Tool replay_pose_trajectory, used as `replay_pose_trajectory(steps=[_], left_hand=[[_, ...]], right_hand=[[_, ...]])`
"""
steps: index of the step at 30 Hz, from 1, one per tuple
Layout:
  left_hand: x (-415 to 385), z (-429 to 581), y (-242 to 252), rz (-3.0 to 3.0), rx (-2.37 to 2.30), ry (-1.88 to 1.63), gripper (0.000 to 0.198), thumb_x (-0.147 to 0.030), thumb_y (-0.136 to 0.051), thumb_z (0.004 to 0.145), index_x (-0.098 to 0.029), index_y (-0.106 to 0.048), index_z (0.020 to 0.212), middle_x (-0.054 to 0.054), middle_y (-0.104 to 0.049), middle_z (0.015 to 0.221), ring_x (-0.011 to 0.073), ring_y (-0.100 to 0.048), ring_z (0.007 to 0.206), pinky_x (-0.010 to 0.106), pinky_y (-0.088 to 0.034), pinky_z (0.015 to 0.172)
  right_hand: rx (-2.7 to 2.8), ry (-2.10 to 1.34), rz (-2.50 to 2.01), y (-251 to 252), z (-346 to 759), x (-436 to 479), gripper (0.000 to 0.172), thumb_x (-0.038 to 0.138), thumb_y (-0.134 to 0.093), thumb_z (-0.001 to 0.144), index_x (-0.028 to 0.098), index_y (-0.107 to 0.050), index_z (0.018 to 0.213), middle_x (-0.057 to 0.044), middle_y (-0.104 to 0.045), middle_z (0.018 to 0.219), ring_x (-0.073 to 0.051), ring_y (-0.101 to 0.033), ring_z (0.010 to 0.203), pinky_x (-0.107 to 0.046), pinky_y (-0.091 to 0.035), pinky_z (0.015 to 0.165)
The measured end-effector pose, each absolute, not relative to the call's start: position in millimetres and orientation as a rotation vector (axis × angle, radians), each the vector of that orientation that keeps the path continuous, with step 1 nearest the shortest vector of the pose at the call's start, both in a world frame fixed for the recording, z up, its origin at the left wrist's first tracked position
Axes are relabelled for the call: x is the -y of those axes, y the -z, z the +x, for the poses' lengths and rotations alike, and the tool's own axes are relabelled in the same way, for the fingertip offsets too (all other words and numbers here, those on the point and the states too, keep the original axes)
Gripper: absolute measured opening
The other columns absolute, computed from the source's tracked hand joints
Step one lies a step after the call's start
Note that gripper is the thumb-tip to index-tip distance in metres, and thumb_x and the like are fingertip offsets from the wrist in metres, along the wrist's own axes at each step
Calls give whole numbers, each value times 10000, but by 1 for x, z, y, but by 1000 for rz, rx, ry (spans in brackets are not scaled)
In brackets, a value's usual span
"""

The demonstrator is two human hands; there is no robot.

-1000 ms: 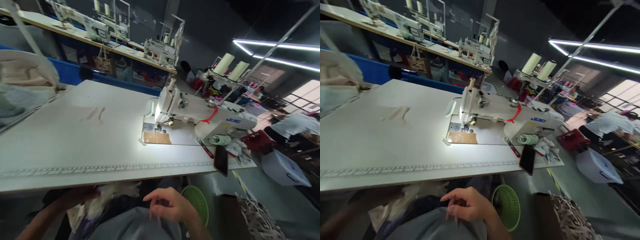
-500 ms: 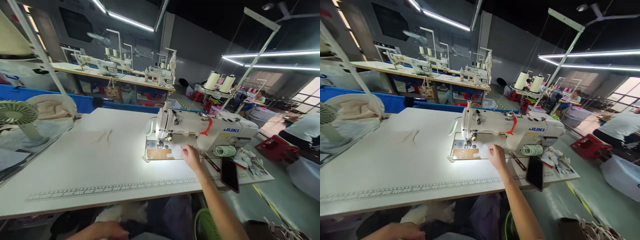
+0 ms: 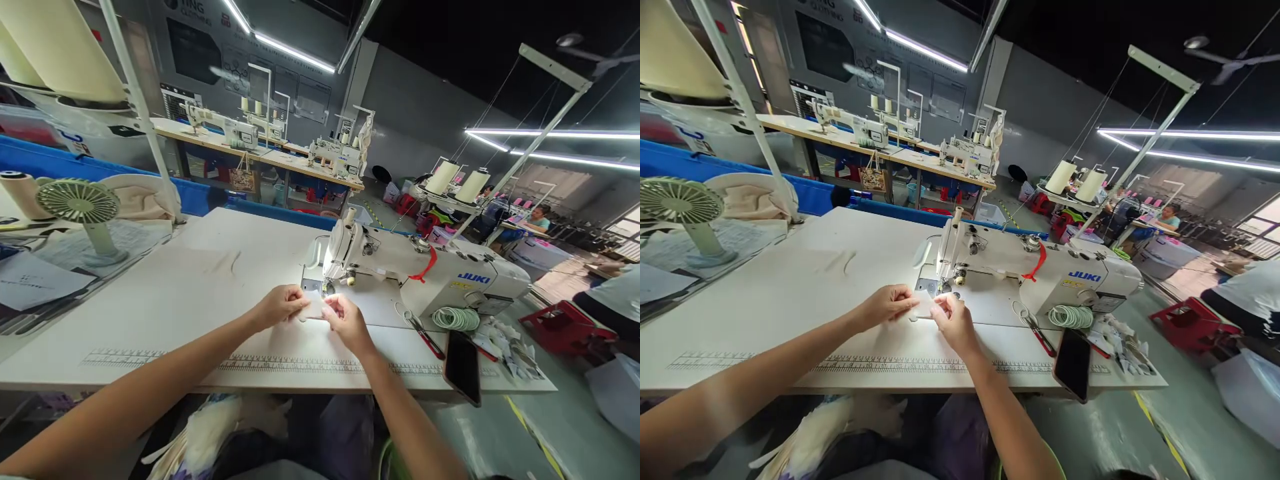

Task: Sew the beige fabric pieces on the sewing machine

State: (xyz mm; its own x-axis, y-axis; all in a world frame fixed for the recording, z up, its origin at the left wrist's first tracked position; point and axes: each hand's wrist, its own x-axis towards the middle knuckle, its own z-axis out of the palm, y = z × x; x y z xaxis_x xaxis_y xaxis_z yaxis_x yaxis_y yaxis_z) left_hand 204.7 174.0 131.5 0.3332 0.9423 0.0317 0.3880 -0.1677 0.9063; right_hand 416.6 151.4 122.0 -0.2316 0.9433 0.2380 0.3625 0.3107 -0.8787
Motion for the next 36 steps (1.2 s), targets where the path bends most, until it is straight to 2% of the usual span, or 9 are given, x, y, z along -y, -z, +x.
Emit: replay_pose_trajectory(steps=[4,9,12,14,17,21,23,29,36], left_hand=[[-198,183,-127,1856,-1294,-722,404,-630,-559,723,-239,-495,645,-64,-438,472,127,-383,474,274,-283,507],[-207,177,-126,1995,-1441,-668,244,-473,-555,750,-229,-573,735,-27,-541,585,176,-495,586,291,-315,564],[-199,159,-134,2107,-1468,-628,266,-453,-565,799,-220,-629,911,21,-676,822,198,-587,687,310,-410,647],[-195,131,-145,2175,-1463,-590,257,-440,-554,839,-222,-650,935,55,-707,981,208,-628,772,329,-458,733],[-195,76,-158,2279,-1475,-546,260,-414,-500,897,-220,-672,900,89,-714,1010,252,-653,926,359,-480,845],[-210,25,-161,2481,-1386,-460,349,-476,-485,929,-213,-710,972,133,-719,1099,297,-627,1111,394,-487,969],[-219,21,-159,2487,-1359,-394,375,-493,-471,930,-205,-711,962,139,-715,1093,284,-641,1068,381,-495,957],[-240,38,-156,2407,-1476,-358,406,-584,-524,848,-205,-645,765,86,-694,828,207,-623,691,306,-474,658],[-238,45,-156,2311,-1594,-498,308,-449,-449,814,-230,-661,775,42,-749,759,196,-668,675,273,-491,665]], right_hand=[[1882,-694,-1331,-118,414,-173,250,280,-595,852,202,-680,1074,26,-607,739,-149,-541,639,-262,-437,614],[2129,-271,-1460,-114,406,-175,190,130,-556,896,204,-706,988,-38,-702,862,-187,-618,772,-306,-445,736],[2167,-127,-1428,-106,407,-170,168,131,-555,937,205,-702,968,-81,-722,943,-215,-642,821,-339,-459,765],[2166,-67,-1374,-102,411,-168,187,147,-529,971,214,-696,1021,-81,-725,955,-222,-653,823,-348,-473,755],[2155,-50,-1319,-99,417,-168,225,154,-475,1002,218,-686,1046,-78,-730,961,-223,-665,810,-354,-489,727],[2171,-30,-1311,-101,417,-169,224,134,-473,992,212,-682,974,-68,-709,888,-209,-652,740,-347,-479,669],[2176,-3,-1302,-102,416,-168,224,128,-479,988,216,-682,947,-64,-705,875,-204,-650,731,-343,-475,664],[2169,-46,-1282,-100,418,-169,236,105,-474,981,216,-680,946,-69,-714,897,-211,-671,770,-347,-501,690],[2201,-164,-1182,-112,432,-166,227,125,-468,969,223,-671,994,-64,-713,921,-207,-683,818,-350,-543,721]])
